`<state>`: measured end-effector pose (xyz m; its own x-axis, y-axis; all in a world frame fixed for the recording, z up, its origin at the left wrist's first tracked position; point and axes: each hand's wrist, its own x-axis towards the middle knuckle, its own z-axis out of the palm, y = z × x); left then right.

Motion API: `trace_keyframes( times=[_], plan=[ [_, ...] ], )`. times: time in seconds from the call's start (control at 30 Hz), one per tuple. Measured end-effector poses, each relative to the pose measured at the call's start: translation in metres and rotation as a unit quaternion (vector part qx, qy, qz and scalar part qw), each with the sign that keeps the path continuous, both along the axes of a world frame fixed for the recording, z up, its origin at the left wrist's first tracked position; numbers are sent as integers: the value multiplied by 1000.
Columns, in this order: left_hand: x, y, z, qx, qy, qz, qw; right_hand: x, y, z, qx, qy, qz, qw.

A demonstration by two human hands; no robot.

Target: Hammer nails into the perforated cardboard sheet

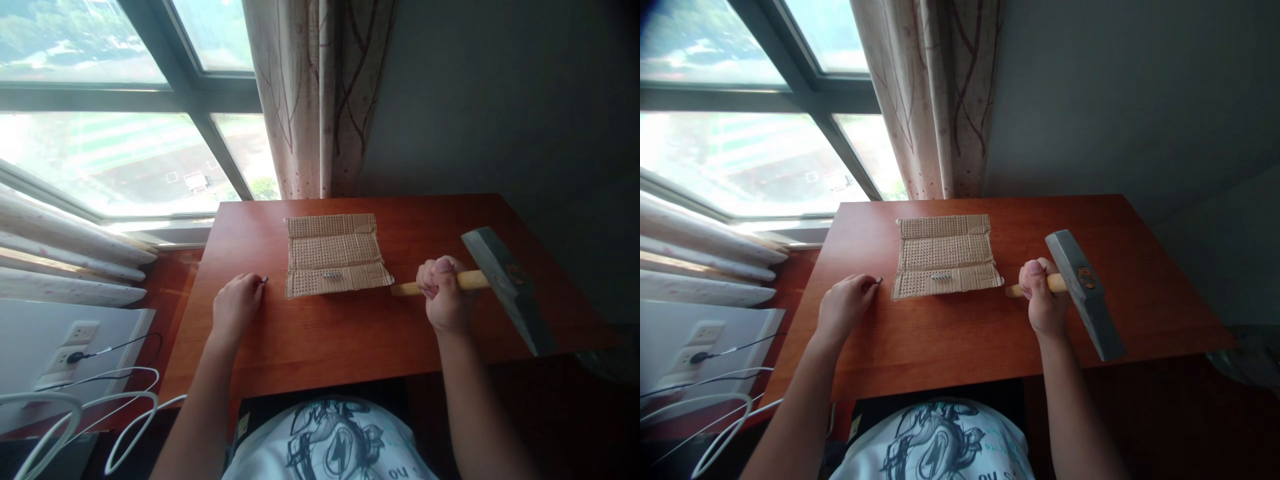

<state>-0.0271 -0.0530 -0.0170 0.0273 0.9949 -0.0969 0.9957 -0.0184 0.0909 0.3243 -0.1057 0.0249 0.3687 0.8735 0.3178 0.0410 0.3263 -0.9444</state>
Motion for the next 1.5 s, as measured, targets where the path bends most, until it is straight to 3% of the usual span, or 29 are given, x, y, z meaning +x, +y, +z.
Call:
trace_keyframes(
  times=[0.43, 1.13, 1.33, 1.5],
  plan=[
    [5, 6, 6, -30, -9, 24, 999, 0, -1, 1, 13, 20, 6, 1000],
    [5, 9, 0, -53, -16, 43, 998, 0, -1, -1, 24, 40, 11, 999],
    [-7, 4, -1, 37, -145, 52, 987, 1, 0, 0, 26, 45, 14, 999],
    [-15, 3, 3, 85, -306, 65, 946, 1, 0, -1, 25, 36, 7, 999]
  ],
)
